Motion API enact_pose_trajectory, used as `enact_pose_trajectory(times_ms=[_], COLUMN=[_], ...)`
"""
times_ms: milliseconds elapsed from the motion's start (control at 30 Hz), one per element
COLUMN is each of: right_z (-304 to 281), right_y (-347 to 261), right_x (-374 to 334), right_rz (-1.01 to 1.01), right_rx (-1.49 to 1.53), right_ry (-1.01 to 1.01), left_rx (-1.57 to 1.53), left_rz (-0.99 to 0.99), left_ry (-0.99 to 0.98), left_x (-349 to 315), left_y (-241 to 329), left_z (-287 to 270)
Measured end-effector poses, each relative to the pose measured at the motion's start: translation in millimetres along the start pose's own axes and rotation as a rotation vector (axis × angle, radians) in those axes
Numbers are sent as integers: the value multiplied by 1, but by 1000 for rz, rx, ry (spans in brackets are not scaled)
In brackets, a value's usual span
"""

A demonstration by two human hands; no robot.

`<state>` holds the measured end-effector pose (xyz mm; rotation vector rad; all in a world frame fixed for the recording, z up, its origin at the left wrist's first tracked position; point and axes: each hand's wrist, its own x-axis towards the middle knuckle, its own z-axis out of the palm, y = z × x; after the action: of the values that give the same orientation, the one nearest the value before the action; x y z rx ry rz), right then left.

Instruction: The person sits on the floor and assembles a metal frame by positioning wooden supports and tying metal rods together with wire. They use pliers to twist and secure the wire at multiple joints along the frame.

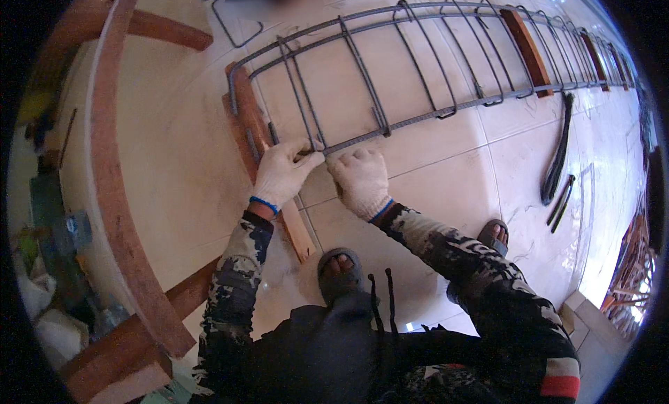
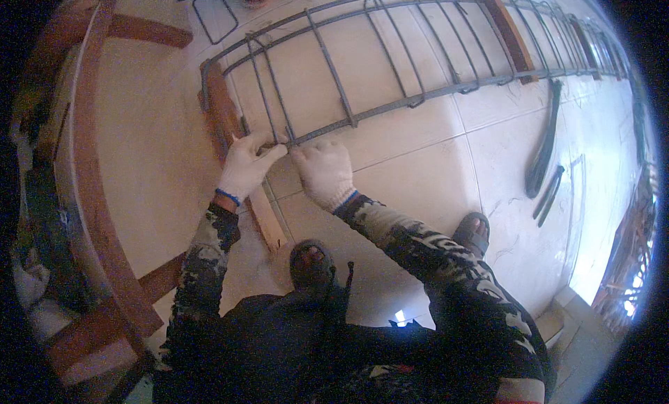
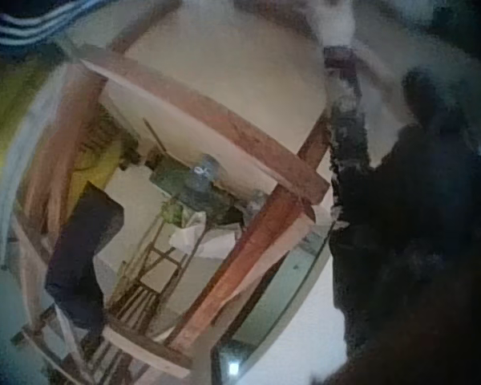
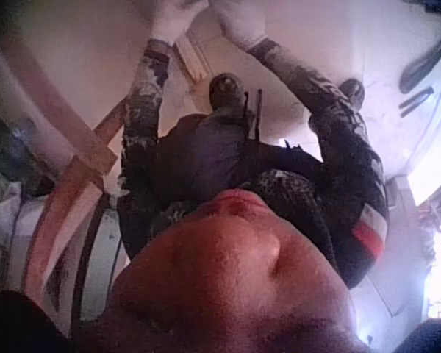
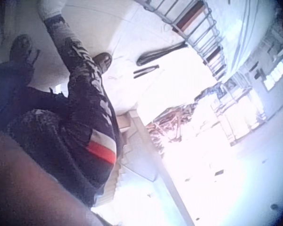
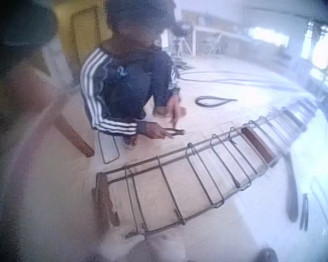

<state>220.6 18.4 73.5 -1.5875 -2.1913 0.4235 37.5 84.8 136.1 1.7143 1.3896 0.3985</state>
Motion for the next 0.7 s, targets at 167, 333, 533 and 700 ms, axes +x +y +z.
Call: enact_pose_trajectory(times_ms=[167, 333, 533, 700], right_z=[-20, -33, -64, -55], right_y=[-13, 3, -6, 11], right_x=[4, 21, 61, 89], right_rz=[69, 166, 98, -306], right_rx=[131, 533, 496, 159], right_ry=[-1, -137, -315, -209], left_rx=[166, 210, 155, -96], left_rz=[91, 366, 547, 330], left_ry=[198, 427, 399, 177], left_x=[-9, -14, -18, -15], left_y=[-13, -26, -28, -27], left_z=[12, 19, 13, -4])
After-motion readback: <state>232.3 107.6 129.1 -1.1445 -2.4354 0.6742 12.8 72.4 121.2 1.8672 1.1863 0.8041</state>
